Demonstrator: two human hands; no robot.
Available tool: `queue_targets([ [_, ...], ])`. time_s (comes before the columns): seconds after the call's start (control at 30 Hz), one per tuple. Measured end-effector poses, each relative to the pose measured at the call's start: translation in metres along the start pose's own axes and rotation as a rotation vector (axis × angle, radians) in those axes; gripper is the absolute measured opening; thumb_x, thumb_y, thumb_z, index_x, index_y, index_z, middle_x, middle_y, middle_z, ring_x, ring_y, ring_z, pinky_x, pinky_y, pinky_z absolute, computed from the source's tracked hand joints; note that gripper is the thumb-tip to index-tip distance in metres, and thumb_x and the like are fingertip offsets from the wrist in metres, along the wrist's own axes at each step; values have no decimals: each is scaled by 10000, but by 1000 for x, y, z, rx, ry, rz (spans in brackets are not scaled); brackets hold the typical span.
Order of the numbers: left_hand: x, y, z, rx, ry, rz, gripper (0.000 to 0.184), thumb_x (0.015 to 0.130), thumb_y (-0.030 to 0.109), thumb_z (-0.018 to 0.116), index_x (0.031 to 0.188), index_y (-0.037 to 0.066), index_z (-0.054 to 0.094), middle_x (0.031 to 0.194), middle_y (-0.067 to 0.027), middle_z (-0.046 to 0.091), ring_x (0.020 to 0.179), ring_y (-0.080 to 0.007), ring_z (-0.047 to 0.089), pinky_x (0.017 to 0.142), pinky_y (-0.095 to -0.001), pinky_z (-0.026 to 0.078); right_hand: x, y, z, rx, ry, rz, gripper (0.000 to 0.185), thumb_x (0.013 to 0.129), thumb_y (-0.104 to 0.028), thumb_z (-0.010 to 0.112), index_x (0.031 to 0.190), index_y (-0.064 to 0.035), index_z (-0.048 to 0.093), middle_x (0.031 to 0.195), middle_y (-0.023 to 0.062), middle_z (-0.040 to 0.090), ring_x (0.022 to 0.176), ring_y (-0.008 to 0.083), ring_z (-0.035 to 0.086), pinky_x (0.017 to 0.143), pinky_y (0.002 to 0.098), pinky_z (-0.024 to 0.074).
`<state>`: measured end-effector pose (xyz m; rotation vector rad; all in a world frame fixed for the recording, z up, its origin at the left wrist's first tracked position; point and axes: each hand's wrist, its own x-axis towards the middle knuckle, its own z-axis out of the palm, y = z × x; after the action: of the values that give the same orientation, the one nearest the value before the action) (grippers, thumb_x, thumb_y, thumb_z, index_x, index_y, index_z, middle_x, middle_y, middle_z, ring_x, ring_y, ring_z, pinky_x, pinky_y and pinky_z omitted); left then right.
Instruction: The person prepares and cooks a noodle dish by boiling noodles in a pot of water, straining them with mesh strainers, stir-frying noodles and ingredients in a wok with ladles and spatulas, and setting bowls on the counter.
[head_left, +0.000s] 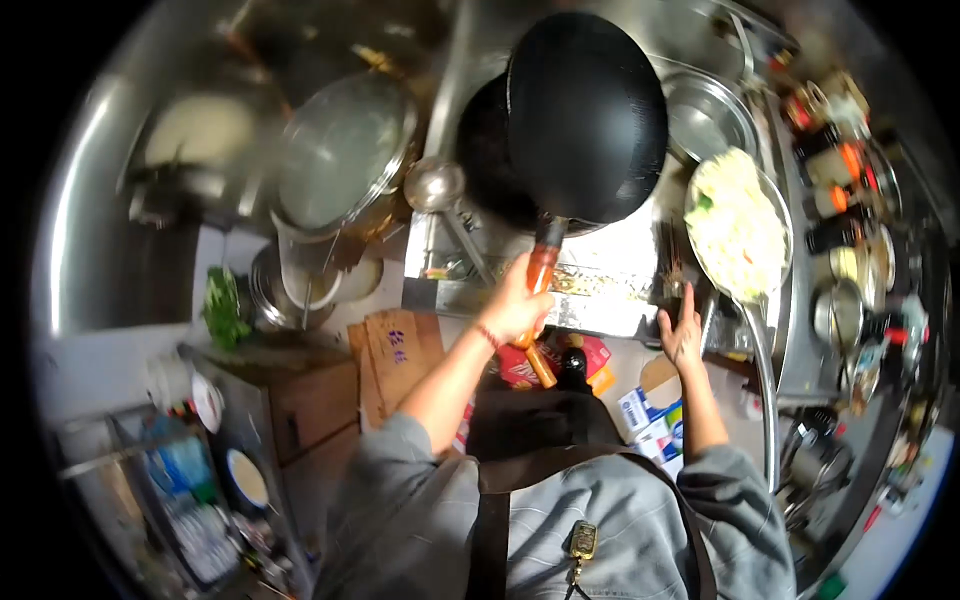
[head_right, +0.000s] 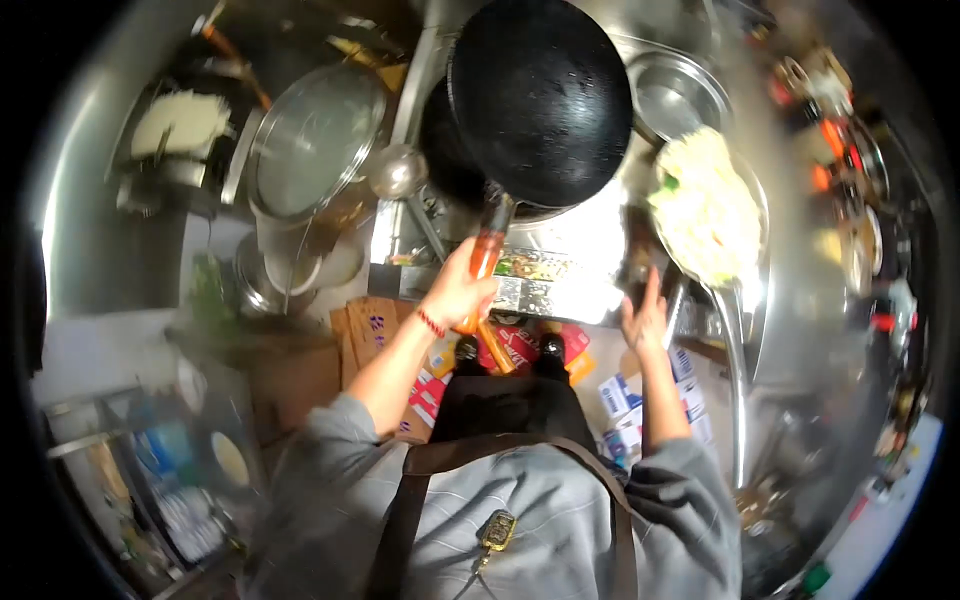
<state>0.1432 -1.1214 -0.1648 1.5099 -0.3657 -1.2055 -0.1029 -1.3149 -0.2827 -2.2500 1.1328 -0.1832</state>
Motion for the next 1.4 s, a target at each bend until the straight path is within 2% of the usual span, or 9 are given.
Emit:
queue_targets([
  [0.33,21,-53,-170,-125,-218,188,352,870,181,579,1151,3,462,964,-98,586,913,-157,568,738,-270,478,-30,-178,2,-252,394,-201,796,698,89,620,1386,-37,239,1360,190,343,1244,311,363,1039,385,275],
  [0.5,-44,-211,-436,-283,621,-56,127,760,-60,493,803,58,510,710,-39,522,549,-128,549,492,-237,491,7,-330,17,-202,558,-393,664,786,26,567,1373,-55,270,1328,219,381,1217,332,408,968,406,386],
  [0.67,-2,-305,-595,635,979,-245,664,728,156,631,1299,17,322,1167,-224,532,1031,-360,539,860,-400,450,94,-512,41,-343,577,-798,622,824,-50,562,1376,-64,274,1356,159,368,1250,287,366,990,424,359],
  [0.73,18,-304,-615,573,808,-321,630,786,218,551,1334,34,301,1205,-190,525,1070,-359,518,958,-377,377,134,-599,52,-339,604,-1018,603,796,-72,602,1343,-72,348,1363,140,372,1248,304,370,1004,412,342],
  [0.83,59,-359,-623,1909,-173,-259,390,807,236,511,1168,98,568,1182,-78,573,1078,-284,532,1008,-334,307,214,-704,44,-496,873,-1264,604,808,-126,590,1350,-68,330,1342,165,387,1228,345,370,997,398,336],
  [0.9,56,-361,-588,827,487,-17,288,749,158,529,982,14,617,996,-211,609,959,-346,581,772,-416,482,282,-734,29,-708,943,-1114,466,842,-189,541,1270,-60,411,1223,159,490,1109,337,470,915,381,398],
  [1.07,-6,-255,-536,603,367,-251,424,711,209,608,1095,40,548,1074,-206,580,1003,-346,553,829,-407,464,301,-766,18,-941,554,-836,176,860,-233,483,824,-62,498,708,195,557,689,406,527,596,450,402],
  [1.2,-46,-177,-680,709,764,-19,135,833,107,458,706,63,442,623,-110,413,602,-280,478,544,-403,416,248,-783,49,-879,405,-575,227,888,-272,467,855,-47,474,772,198,557,727,394,528,619,440,406],
  [1.4,-111,-6,-1001,219,1730,644,415,763,-29,537,1167,-3,444,1037,-132,539,910,-221,535,790,-311,442,198,-866,105,-1014,420,-325,172,899,-203,467,891,-32,479,827,184,558,774,357,533,710,428,437],
])
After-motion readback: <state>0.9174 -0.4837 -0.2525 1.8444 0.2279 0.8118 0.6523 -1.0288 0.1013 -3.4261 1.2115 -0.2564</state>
